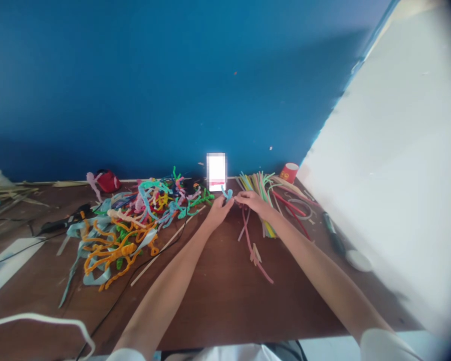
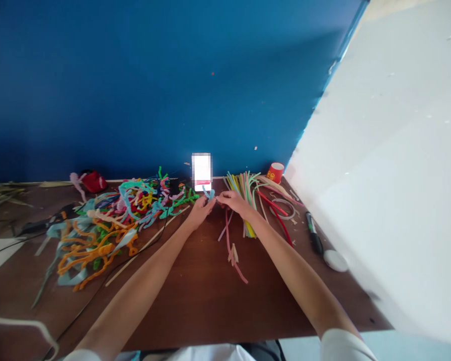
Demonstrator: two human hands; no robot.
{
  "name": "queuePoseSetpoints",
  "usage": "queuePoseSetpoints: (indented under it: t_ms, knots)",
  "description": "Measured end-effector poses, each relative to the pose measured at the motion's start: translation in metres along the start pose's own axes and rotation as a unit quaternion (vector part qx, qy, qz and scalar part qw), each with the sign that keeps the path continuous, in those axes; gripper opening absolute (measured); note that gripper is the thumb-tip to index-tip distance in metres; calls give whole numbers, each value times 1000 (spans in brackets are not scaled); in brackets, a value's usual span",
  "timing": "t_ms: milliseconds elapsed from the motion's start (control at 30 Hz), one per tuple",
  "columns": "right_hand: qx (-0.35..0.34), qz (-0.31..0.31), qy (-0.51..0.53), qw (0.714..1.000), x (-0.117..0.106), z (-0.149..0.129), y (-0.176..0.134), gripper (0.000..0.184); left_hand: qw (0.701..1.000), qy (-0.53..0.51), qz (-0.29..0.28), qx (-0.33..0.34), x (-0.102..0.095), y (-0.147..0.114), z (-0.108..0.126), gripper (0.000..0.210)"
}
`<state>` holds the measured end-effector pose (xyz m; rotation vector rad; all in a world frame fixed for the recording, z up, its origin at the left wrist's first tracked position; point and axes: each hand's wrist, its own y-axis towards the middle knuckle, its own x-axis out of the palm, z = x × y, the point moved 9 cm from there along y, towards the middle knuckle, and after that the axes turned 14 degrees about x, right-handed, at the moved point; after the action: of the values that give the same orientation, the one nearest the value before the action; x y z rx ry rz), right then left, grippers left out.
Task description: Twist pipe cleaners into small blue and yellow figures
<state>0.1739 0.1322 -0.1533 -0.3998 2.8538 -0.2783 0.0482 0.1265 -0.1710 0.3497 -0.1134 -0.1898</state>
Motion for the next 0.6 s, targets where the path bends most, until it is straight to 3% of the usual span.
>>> queuePoseSetpoints:
  t_ms: [100,267,433,600]
  knots:
    - [-21,31,-57,998,1,-4,-2,36,999,19,-27,21,1,2,-1,36]
    - [-122,98,-135,978,2,-23,-11,26,999,24,15,20,-10,6,-9,41]
    - [-253,183,-285,906,9,-40,-29,18,999,15,36,-3,-14,5,-13,41]
    - [-295,242,-406,830,17,-36,-37,23,1000,9,24,0,-12,6,-11,40]
